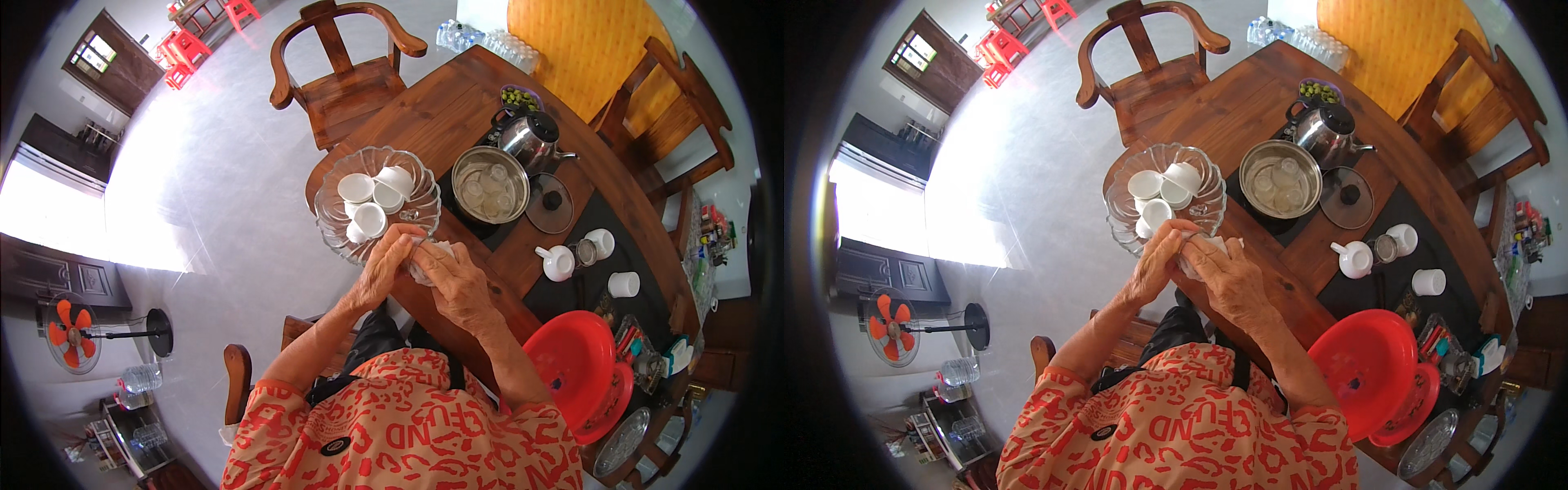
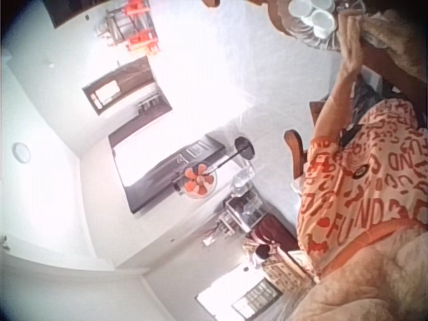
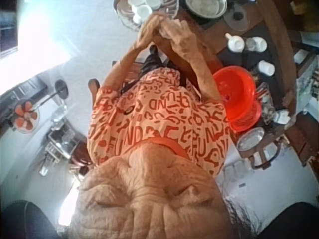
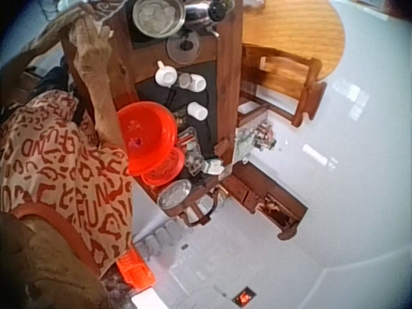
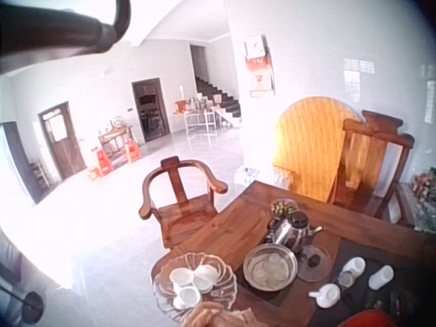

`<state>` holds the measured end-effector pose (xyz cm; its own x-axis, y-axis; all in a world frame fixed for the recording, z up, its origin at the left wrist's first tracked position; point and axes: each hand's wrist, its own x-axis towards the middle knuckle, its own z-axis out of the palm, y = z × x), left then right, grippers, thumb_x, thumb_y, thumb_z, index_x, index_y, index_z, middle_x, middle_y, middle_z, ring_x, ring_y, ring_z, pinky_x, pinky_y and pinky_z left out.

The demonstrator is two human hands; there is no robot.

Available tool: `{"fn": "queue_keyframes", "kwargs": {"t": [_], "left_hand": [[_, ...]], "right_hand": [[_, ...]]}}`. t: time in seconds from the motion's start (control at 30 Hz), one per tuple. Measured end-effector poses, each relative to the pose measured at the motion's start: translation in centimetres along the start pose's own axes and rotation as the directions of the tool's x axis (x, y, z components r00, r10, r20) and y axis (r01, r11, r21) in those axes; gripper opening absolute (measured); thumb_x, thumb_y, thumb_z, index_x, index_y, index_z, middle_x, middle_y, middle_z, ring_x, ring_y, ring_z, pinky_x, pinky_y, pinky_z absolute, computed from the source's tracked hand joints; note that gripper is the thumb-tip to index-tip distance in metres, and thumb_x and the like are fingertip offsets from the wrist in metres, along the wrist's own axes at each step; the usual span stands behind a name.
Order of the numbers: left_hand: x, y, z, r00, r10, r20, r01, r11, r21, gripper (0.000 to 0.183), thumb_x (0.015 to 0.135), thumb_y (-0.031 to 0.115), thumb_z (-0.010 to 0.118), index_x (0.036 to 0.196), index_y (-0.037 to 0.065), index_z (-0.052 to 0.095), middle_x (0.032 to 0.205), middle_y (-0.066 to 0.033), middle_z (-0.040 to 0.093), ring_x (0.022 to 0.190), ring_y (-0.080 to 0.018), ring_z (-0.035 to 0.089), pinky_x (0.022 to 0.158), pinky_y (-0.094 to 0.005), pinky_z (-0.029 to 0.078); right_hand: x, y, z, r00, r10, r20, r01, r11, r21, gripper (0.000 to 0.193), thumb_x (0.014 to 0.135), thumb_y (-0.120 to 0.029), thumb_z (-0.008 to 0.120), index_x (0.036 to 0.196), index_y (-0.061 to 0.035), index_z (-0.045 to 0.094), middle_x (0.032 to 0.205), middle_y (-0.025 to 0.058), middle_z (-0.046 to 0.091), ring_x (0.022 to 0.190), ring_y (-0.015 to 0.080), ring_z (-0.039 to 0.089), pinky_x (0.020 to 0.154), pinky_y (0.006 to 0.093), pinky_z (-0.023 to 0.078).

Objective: The person wipes small clear glasses and a glass lid with a white cloth at a wooden table. They handle the items one at a time, wiping the exterior and interior, then placing them into a metal tray or back onto a glass stand. The task continues throughout the clip with repetitive wiping motions.

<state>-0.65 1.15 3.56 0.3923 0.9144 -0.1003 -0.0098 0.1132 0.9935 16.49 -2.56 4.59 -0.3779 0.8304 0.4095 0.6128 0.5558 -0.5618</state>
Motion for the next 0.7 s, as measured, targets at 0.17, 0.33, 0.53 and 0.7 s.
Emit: {"fn": "queue_keyframes", "kwargs": {"t": [0.17,0.33,0.53,0.7], "left_hand": [[-0.1,-0.4,-0.5,0.998,-0.053,0.021,0.052,0.998,0.040,0.040,0.101,0.037,0.034,0.118,0.005,0.051,0.100,-0.0028,0.055,0.085,-0.0083,0.052,0.074,-0.0227,0.044],[0.1,-2.5,-0.7,0.999,0.004,-0.032,-0.009,0.989,-0.151,0.041,0.101,0.039,0.036,0.119,0.006,0.052,0.096,-0.0037,0.058,0.078,-0.0063,0.053,0.067,-0.0184,0.044],[0.3,-0.8,1.3,0.973,-0.203,-0.109,0.125,0.862,-0.491,0.041,0.101,0.041,0.037,0.119,0.006,0.050,0.094,-0.0043,0.058,0.075,-0.0090,0.054,0.058,-0.0229,0.042],[0.7,-2.1,1.6,0.983,-0.134,-0.129,0.064,0.896,-0.438,0.040,0.101,0.041,0.036,0.120,0.008,0.048,0.089,-0.0008,0.053,0.070,-0.0064,0.046,0.057,-0.0218,0.037]], "right_hand": [[0.5,-0.1,0.1,0.984,0.122,0.128,-0.173,0.813,0.555,0.051,0.074,0.010,0.055,0.123,-0.0033,0.055,0.114,0.0118,0.062,0.098,0.0245,0.061,0.085,0.0306,0.049],[-0.4,-0.1,-1.5,0.863,0.273,0.425,-0.492,0.265,0.829,0.048,0.076,0.009,0.052,0.123,-0.0007,0.053,0.110,0.0089,0.061,0.095,0.0201,0.063,0.083,0.0290,0.050],[1.2,-0.7,-2.4,0.985,0.080,-0.154,-0.010,0.912,0.409,0.058,0.070,0.011,0.050,0.127,-0.0002,0.049,0.120,0.0180,0.050,0.112,0.0311,0.050,0.098,0.0365,0.039],[0.9,1.0,-0.9,0.964,0.121,-0.238,-0.029,0.934,0.357,0.055,0.068,0.010,0.063,0.121,-0.0016,0.051,0.114,0.0123,0.051,0.105,0.0278,0.054,0.090,0.0338,0.044]]}}
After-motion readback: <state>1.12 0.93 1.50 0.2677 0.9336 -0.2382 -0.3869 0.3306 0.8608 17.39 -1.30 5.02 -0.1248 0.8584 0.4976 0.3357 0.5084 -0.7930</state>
